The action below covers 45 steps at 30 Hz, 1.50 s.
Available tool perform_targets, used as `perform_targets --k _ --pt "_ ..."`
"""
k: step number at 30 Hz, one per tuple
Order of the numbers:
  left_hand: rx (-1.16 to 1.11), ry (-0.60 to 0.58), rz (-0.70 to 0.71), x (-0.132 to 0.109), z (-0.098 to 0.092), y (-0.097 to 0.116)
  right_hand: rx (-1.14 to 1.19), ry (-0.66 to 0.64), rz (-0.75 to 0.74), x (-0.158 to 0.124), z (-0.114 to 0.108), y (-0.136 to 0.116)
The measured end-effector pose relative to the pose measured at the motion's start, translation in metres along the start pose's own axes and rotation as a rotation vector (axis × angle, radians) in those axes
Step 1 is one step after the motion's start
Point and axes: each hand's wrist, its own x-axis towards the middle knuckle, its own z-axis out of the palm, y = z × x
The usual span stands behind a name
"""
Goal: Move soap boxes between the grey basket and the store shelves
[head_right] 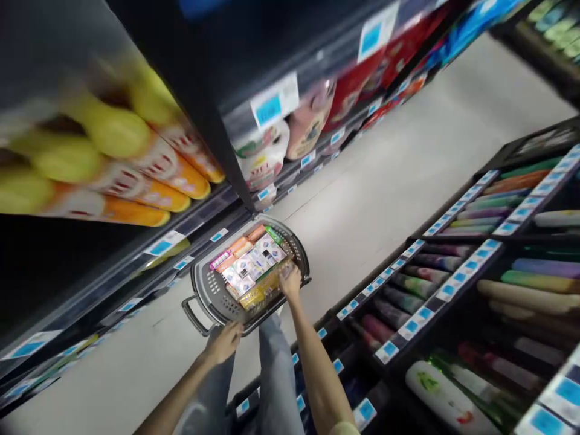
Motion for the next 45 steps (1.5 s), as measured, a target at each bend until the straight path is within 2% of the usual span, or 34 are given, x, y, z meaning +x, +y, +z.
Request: perform_targets --k 4,6,8,10,15,19,23,26,29,32,36,38,40,42,43,45 --pt "-0.048 0.074 0.001 0.098 0.019 -0.017 -0.237 -0.025 0.079 0.061 0.045 0.03" --pt "-0.078 0.108 -0.01 0.136 0.029 -0.021 -0.338 -0.016 0.142 0.084 0.064 0.037" --pt "-0.119 0.13 -0.003 0.16 0.039 -0.021 -0.423 0.003 0.192 0.1 0.078 0.04" --pt "-0.16 0.148 0.02 0.17 0.047 -0.018 -0.491 0.019 0.204 0.109 0.086 0.042" --pt "-0.233 0.175 0.065 0.155 0.061 -0.011 -0.583 0.047 0.072 0.107 0.08 0.049" --pt "-0.282 0.18 0.083 0.137 0.071 -0.015 -0.608 0.073 -0.028 0.097 0.073 0.051" --pt "-0.321 0.189 0.081 0.133 0.075 -0.02 -0.496 0.113 0.079 0.098 0.075 0.045" --pt "-0.348 0.196 0.081 0.136 0.071 -0.017 -0.398 0.114 0.172 0.103 0.077 0.042" --pt "-0.38 0.213 0.088 0.143 0.061 -0.011 -0.345 0.133 0.178 0.102 0.074 0.042" --pt "-0.422 0.244 0.074 0.151 0.047 -0.006 -0.3 0.187 0.159 0.089 0.069 0.044" --pt "-0.476 0.302 0.062 0.155 0.02 0.009 -0.103 0.379 0.01 0.054 0.06 0.042" --pt "-0.464 0.354 0.143 0.151 0.003 0.023 0.029 0.418 -0.058 0.028 0.054 0.036" --pt "-0.447 0.384 0.302 0.145 -0.013 0.041 0.164 0.381 -0.1 -0.004 0.047 0.026" --pt "-0.554 0.398 0.413 0.139 -0.026 0.055 0.305 0.277 -0.185 -0.036 0.037 0.013" --pt "-0.718 0.387 0.399 0.136 -0.031 0.057 0.379 0.202 -0.25 -0.051 0.031 0.006" --pt "-1.149 0.311 0.257 0.131 -0.038 0.053 0.552 0.029 -0.369 -0.068 0.018 -0.001"
